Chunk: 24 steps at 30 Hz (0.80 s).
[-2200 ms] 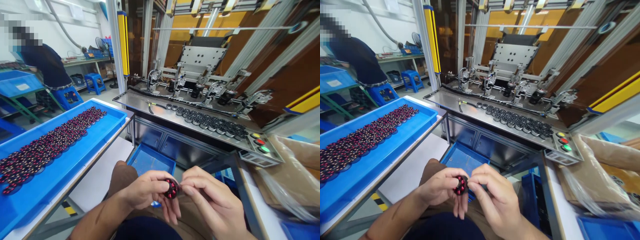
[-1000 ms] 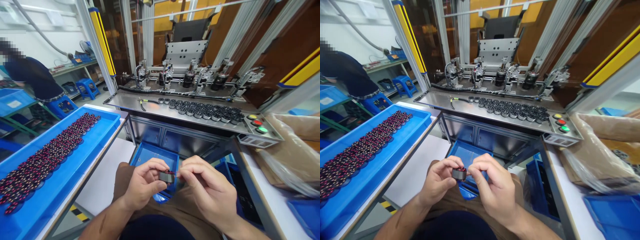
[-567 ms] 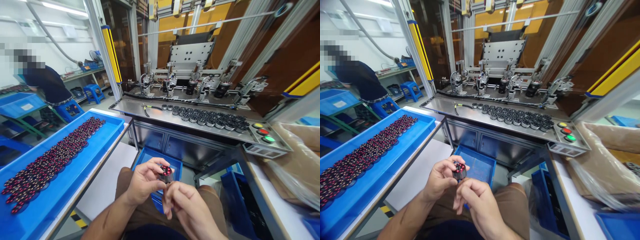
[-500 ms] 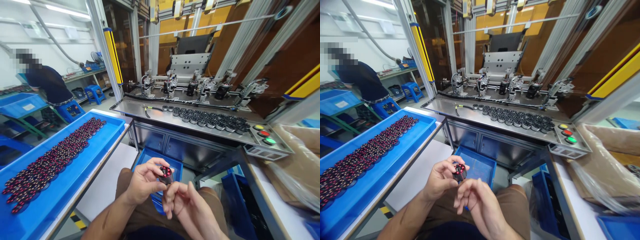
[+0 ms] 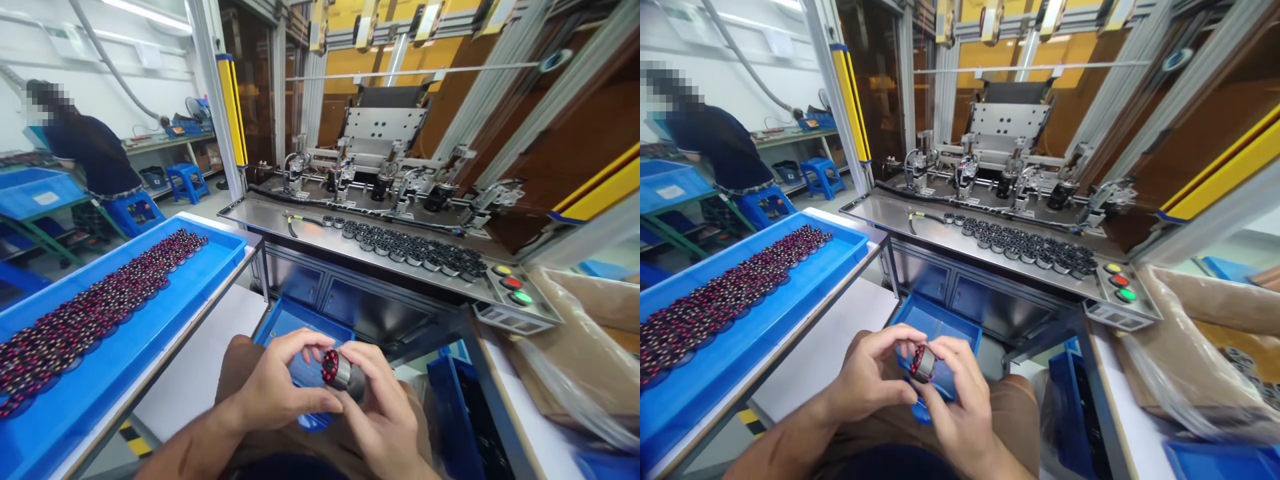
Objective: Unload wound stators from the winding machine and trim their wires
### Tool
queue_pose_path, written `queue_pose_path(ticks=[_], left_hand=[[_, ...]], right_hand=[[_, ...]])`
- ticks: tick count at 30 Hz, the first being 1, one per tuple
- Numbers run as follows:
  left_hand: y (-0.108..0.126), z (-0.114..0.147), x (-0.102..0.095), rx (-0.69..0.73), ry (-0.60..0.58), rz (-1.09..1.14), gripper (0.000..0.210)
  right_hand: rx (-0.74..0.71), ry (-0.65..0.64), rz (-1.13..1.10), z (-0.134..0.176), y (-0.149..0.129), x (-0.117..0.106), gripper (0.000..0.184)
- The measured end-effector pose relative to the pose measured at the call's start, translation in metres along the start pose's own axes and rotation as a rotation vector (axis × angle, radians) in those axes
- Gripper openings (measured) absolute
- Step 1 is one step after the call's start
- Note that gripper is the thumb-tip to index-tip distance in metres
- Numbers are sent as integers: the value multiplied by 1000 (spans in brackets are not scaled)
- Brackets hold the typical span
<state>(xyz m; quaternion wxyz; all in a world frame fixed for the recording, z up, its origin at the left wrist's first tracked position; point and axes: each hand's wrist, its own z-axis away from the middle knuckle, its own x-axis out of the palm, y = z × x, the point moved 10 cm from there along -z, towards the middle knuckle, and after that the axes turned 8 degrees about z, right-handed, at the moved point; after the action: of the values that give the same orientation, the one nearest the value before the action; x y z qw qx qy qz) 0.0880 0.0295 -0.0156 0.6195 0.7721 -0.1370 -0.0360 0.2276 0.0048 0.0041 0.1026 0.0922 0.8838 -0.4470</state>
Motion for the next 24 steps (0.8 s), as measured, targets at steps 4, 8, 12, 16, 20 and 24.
queue_pose_path(ticks=[4, 8, 12, 16, 20, 24], left_hand=[[3, 0, 8, -19, -39, -21, 48], [12, -2, 2, 92, 11, -93, 45], [18, -1, -1, 190, 19, -111, 42], [9, -1, 0, 158, -11, 30, 42], [3, 1, 4, 124, -21, 125, 44], [3, 4, 12, 132, -42, 144, 44]], right_hand=[[-175, -37, 190, 1, -17, -3, 48], [-114, -59, 178, -4, -20, -9, 34], [-42, -117, 60, -12, -21, -8, 9], [29, -191, 9, -19, -17, 0, 12], [80, -200, 19, -19, -14, -1, 16], [126, -203, 39, -16, -13, -3, 19]])
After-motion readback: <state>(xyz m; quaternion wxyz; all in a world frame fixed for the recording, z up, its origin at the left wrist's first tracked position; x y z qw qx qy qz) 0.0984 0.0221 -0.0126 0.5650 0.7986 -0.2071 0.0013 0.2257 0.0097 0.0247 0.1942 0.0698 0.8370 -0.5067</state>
